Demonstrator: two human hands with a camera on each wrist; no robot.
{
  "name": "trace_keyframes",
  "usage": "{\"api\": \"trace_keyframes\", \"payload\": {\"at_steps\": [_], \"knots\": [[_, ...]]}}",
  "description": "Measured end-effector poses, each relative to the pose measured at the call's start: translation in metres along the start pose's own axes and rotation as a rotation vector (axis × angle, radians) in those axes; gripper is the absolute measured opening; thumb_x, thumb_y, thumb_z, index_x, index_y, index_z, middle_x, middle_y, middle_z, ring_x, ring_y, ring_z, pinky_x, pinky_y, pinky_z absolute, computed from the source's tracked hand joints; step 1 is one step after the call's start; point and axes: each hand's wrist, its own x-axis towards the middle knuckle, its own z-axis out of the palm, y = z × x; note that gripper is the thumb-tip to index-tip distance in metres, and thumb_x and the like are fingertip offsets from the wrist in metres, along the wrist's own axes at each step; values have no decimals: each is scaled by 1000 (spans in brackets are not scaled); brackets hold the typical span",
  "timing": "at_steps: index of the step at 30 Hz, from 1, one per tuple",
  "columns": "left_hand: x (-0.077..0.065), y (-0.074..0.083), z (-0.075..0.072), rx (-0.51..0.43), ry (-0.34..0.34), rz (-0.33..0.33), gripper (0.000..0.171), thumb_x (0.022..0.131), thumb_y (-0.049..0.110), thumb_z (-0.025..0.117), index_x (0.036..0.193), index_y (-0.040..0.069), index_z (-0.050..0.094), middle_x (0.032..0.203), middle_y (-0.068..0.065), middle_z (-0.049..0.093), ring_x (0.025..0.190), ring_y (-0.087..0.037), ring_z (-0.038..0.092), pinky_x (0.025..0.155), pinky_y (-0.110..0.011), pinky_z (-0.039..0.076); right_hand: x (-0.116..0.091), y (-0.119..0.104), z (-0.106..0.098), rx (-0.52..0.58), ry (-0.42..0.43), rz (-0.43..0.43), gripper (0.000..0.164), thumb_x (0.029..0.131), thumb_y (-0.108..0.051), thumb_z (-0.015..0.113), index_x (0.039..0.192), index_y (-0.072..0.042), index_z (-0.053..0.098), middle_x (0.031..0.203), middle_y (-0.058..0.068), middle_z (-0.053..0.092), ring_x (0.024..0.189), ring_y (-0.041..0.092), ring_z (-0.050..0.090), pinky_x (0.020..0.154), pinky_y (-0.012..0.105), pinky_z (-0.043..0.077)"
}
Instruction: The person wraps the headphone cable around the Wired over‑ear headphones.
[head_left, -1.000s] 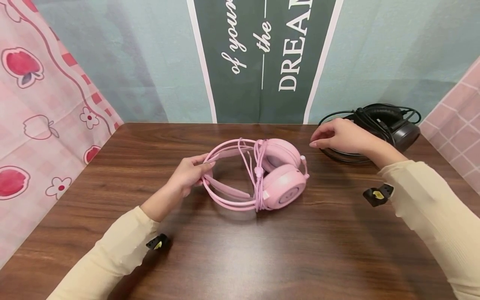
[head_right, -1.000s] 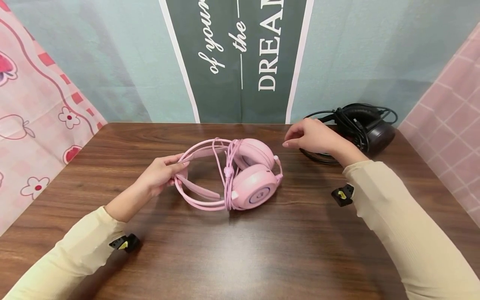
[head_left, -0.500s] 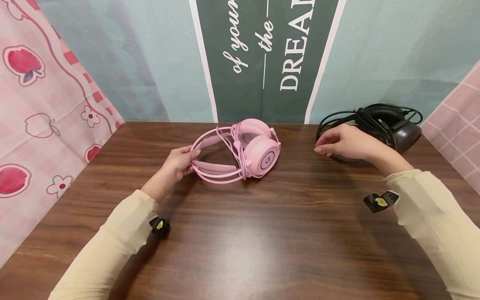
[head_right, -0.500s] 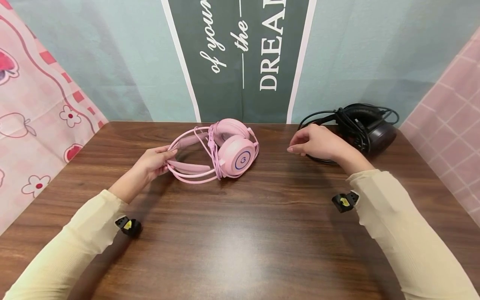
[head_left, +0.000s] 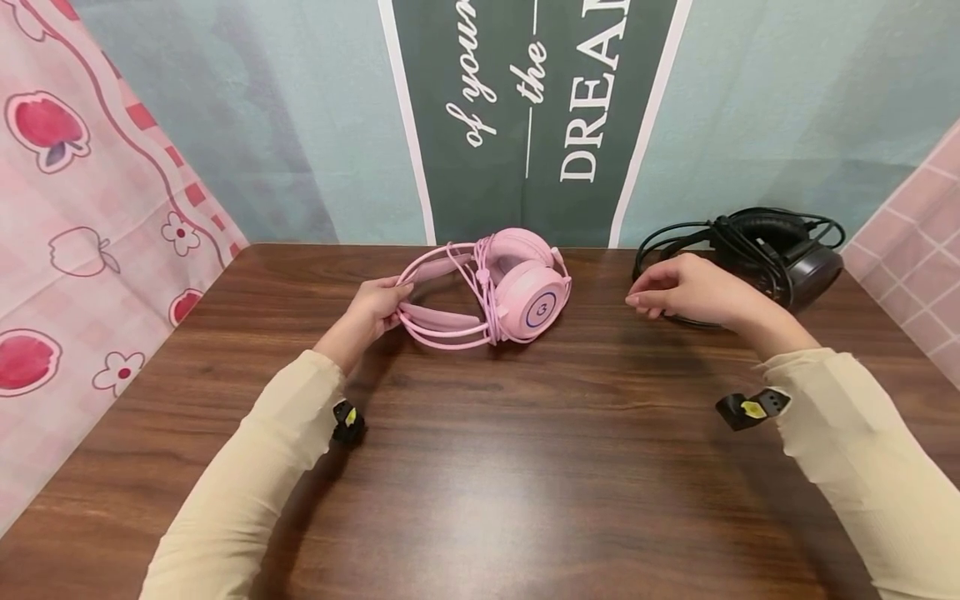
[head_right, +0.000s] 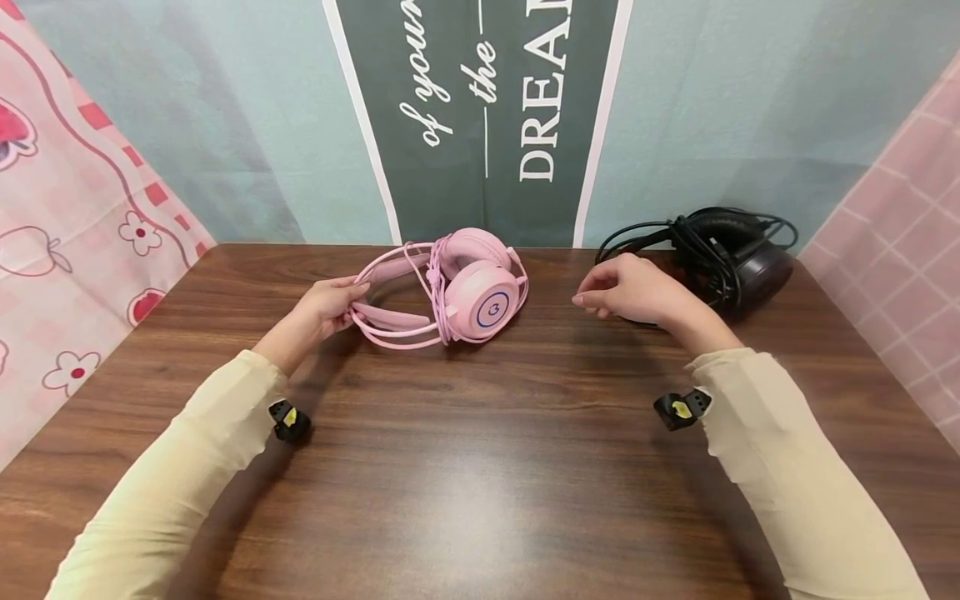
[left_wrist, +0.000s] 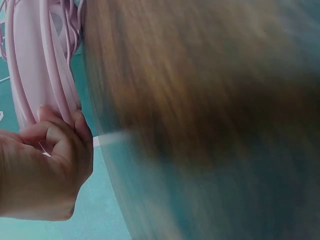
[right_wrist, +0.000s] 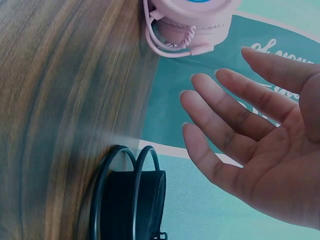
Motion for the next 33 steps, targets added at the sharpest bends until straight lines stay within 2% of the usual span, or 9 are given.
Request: {"api": "trace_keyframes", "payload": {"at_steps": [5,9,12,16,19,21,26,30,33], "knots": [[11,2,9,-56,20,-25,31,95,12,47,125,4,50,55,0,42,38,-4,37,36,-12,31,1,2,1,32,-31,-8,22,89,-19,61,99,1,65,80,7,65,69,17,61,60,26,52],[71,-24,4,-134,3,2,19,91,16,57,108,9,60,57,-4,44,38,-7,41,35,-16,36,2,4,3,54,-46,-16,23,89,-18,61,100,2,64,79,7,65,68,15,61,59,25,52],[84,-27,6,-139,23,3,18,90,18,58,106,9,60,60,-4,42,39,-6,39,36,-16,36,3,4,4,66,-51,-13,23,89,-17,60,101,2,64,80,6,65,69,14,61,58,24,51],[34,1,19,-81,54,-39,28,94,14,50,121,4,51,63,-2,38,41,-4,34,38,-13,32,3,7,5,67,-51,-7,25,90,-18,59,103,3,62,81,6,65,70,14,61,60,24,52],[17,10,22,-62,38,-49,32,94,12,49,124,1,46,63,-1,37,42,-4,33,40,-12,33,2,8,6,62,-44,-3,27,90,-19,59,105,4,61,82,7,65,70,15,61,62,26,53],[12,13,23,-61,16,-60,33,93,10,50,124,0,45,60,0,39,40,-5,34,40,-12,34,2,9,6,63,-40,-5,28,90,-20,59,106,4,61,83,7,65,71,15,61,62,28,53],[13,10,23,-26,17,-69,34,92,9,52,124,0,44,54,2,44,36,-4,36,38,-12,36,-1,8,8,64,-37,-16,30,90,-21,59,107,3,60,86,9,65,73,17,61,64,29,53],[12,9,21,4,20,-64,36,93,10,51,127,1,43,59,0,44,40,-5,41,41,-13,42,-4,6,9,57,-28,-18,33,89,-24,60,110,1,59,88,10,65,78,22,61,66,31,52],[10,9,20,57,4,-44,39,94,14,49,131,0,41,67,-4,45,44,-6,45,46,-15,47,-6,4,9,28,10,-14,37,90,-30,58,113,-1,58,93,12,64,84,25,60,71,36,51]]}}
